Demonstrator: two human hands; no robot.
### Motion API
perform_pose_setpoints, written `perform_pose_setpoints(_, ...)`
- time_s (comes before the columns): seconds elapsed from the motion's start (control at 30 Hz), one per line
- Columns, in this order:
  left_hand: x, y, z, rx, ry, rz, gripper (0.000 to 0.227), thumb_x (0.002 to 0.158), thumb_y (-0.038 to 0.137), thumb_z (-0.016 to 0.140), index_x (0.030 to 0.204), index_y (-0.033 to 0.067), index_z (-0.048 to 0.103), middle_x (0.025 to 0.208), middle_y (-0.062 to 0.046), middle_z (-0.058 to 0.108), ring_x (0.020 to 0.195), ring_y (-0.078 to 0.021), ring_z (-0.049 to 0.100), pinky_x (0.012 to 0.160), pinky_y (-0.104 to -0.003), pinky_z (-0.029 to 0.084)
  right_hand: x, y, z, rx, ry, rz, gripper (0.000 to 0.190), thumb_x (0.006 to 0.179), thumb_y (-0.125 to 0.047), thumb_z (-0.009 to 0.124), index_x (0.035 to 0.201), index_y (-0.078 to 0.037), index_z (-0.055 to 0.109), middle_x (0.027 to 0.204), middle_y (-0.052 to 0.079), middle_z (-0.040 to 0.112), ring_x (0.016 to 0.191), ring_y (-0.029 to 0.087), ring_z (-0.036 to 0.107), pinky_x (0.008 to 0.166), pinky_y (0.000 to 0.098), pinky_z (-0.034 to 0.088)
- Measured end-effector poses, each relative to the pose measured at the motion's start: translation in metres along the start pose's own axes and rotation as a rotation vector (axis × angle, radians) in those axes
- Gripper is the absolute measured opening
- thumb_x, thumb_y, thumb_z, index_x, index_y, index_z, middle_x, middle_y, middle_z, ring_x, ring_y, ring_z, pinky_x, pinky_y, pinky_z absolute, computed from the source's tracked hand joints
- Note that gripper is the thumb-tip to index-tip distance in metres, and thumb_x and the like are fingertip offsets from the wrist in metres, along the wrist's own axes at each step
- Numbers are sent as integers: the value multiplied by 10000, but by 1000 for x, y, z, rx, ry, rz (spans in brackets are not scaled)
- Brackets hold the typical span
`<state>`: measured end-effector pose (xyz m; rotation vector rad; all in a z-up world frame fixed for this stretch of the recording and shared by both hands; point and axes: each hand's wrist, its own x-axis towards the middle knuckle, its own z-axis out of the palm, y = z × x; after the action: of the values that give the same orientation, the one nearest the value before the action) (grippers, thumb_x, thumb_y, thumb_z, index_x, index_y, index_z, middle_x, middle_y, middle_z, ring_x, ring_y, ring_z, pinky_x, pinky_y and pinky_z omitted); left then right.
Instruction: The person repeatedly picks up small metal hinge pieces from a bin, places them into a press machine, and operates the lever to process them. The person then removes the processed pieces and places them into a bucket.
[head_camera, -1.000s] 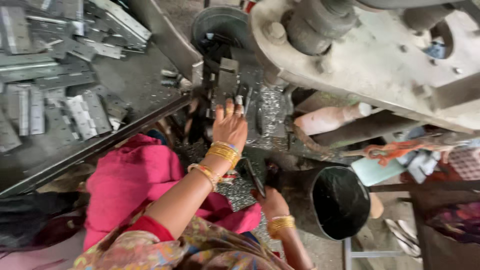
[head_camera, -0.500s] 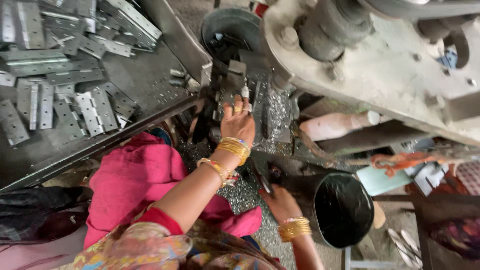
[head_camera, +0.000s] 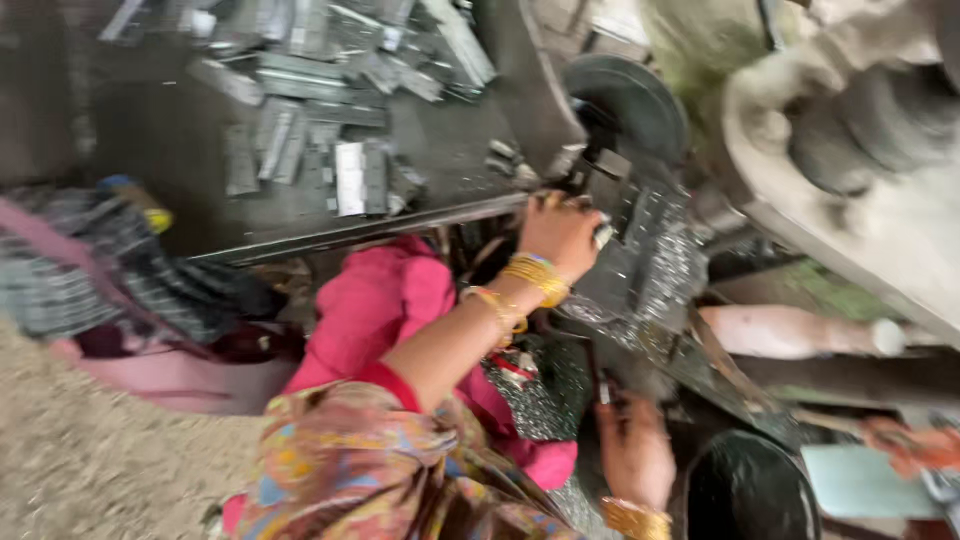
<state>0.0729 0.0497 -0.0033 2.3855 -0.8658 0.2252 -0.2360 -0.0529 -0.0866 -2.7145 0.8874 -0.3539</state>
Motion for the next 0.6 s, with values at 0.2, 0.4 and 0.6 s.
perform_pose_setpoints(0.2, -18, -185, -62, 746, 210, -404, 397, 694, 483, 661, 877, 161, 804, 945, -94, 774, 938, -316, 718, 834, -597, 494, 37, -47, -63, 92, 264, -69, 172, 1058, -241, 685, 1094, -75, 712, 1038, 82, 756, 810, 218, 744, 729, 337, 567)
perform_pose_setpoints(0.4, -24, -251, -38, 616, -93, -487, 211, 969, 127, 595, 962, 82, 801, 982, -129, 782, 955, -312, 743, 793, -403, 589, 52, -74, -90, -1, 237, -17, 193, 1049, -297, 684, 1068, -108, 718, 943, 99, 754, 796, 274, 737, 713, 402, 554)
perform_pose_setpoints(0.6, -27, -226, -76, 560, -87, -491, 162, 897, 120, 638, 897, 110, 800, 946, -133, 777, 894, -305, 759, 684, -428, 608, 58, -85, -90, -105, 178, 9, 279, 1012, -413, 626, 1065, -154, 714, 896, 98, 765, 776, 346, 732, 654, 464, 544)
